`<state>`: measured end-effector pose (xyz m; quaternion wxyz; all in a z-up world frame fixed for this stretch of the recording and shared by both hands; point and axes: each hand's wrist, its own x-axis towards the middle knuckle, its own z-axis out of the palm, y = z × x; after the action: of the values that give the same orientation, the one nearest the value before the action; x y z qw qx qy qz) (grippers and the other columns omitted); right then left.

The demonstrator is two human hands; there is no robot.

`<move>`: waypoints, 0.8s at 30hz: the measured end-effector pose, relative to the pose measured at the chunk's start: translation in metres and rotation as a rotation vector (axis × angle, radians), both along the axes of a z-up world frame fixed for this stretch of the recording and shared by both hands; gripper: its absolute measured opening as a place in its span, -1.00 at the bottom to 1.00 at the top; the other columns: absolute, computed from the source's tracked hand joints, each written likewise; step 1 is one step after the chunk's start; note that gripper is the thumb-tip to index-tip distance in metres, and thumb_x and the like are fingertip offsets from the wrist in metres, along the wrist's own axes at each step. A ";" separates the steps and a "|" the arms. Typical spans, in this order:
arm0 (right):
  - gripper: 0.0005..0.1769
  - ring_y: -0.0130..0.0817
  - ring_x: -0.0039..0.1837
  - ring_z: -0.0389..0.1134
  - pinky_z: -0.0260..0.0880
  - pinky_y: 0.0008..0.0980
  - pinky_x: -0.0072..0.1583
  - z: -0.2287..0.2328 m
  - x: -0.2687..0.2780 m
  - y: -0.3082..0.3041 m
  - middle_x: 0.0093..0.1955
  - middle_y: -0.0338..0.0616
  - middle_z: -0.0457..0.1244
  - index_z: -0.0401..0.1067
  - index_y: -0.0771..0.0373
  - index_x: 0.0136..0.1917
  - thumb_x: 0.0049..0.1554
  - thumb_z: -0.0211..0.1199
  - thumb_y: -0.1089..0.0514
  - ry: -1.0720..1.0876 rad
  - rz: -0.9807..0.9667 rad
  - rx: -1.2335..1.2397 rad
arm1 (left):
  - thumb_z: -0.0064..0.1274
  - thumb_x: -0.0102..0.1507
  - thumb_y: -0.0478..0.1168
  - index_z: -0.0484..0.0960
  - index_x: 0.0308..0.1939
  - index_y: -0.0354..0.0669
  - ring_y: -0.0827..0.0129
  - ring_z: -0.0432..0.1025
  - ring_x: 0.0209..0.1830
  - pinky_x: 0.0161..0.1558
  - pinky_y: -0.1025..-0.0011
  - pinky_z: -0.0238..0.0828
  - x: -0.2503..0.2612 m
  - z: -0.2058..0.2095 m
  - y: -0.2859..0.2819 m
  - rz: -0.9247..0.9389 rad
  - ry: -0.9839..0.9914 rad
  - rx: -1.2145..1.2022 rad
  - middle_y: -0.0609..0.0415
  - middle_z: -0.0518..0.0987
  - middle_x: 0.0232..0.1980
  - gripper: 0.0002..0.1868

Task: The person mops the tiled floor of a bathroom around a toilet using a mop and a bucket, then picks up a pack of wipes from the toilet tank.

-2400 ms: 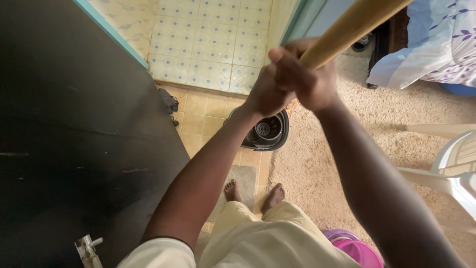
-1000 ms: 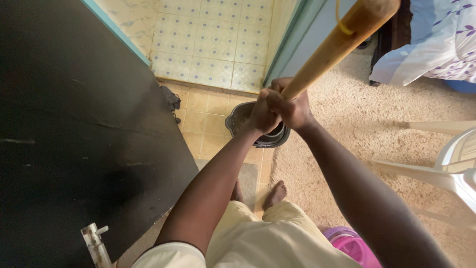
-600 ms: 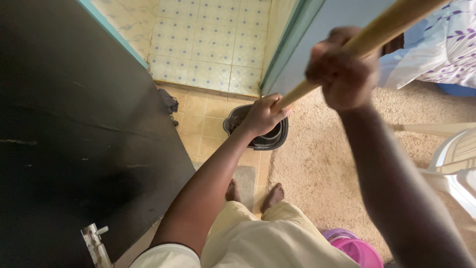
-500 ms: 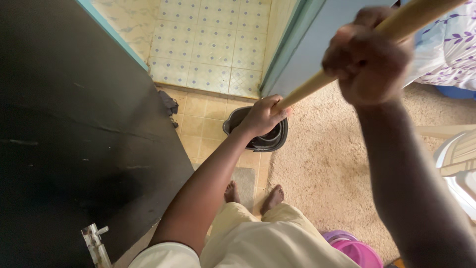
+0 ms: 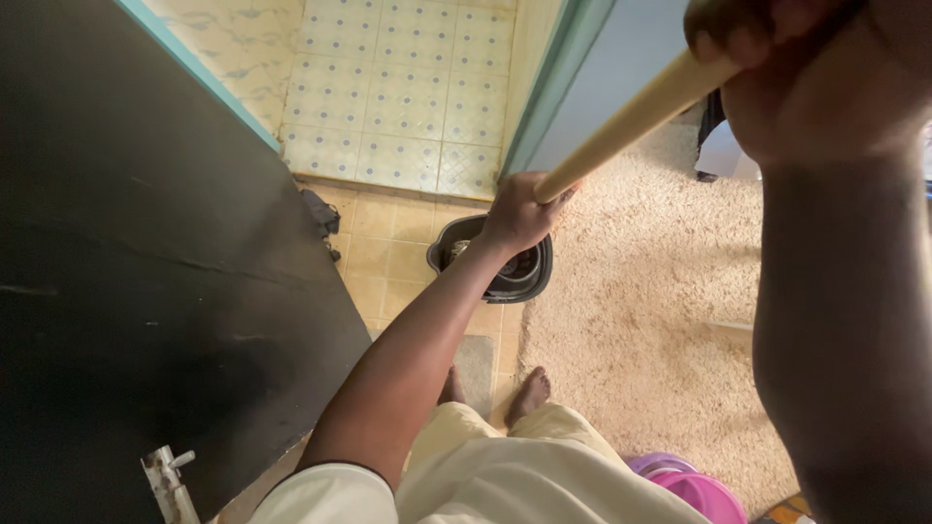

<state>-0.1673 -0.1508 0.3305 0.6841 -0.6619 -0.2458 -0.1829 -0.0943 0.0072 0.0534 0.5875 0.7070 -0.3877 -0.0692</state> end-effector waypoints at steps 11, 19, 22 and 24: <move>-0.49 -0.22 0.37 0.25 0.36 -0.14 0.33 -0.298 0.024 0.032 0.33 -0.05 0.17 0.04 0.22 0.46 0.28 -0.02 0.10 0.864 -0.277 -0.113 | 0.03 0.33 -0.16 0.52 -0.52 -0.21 0.35 0.48 -0.62 -0.48 0.27 0.43 0.012 0.049 -0.005 0.105 -0.036 -0.105 0.09 0.51 -0.60 -0.67; -0.56 -0.17 0.40 0.29 0.37 -0.16 0.40 -0.367 0.025 0.059 0.33 0.03 0.23 0.20 0.28 0.38 0.34 0.14 0.03 0.628 -0.260 -0.308 | 0.03 0.35 -0.12 0.51 -0.57 -0.14 0.40 0.39 -0.70 -0.55 0.33 0.39 0.005 0.051 -0.011 0.046 0.039 0.031 0.18 0.46 -0.67 -0.61; -0.49 -0.02 0.48 0.14 0.23 0.00 0.40 -0.353 0.024 0.059 0.43 0.14 0.13 0.10 0.38 0.46 0.37 0.06 0.06 0.423 -0.268 -0.407 | 0.02 0.34 -0.06 0.62 -0.29 -0.11 0.45 0.44 -0.58 -0.41 0.37 0.47 0.009 0.055 0.001 -0.086 0.106 0.037 0.16 0.52 -0.57 -0.77; -0.60 -0.06 0.36 0.25 0.34 -0.01 0.32 -0.346 0.024 0.061 0.30 0.07 0.20 0.19 0.35 0.30 0.35 0.04 0.03 0.552 -0.286 -0.298 | 0.14 0.34 -0.09 0.58 -0.21 -0.19 0.33 0.54 -0.30 -0.07 0.28 0.53 0.019 0.046 0.014 -0.169 0.142 -0.020 0.02 0.60 -0.35 -0.77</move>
<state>-0.1432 -0.0894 -0.0154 0.5880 -0.8069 0.0197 -0.0529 -0.0751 0.0214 0.0996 0.6126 0.6590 -0.4043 -0.1644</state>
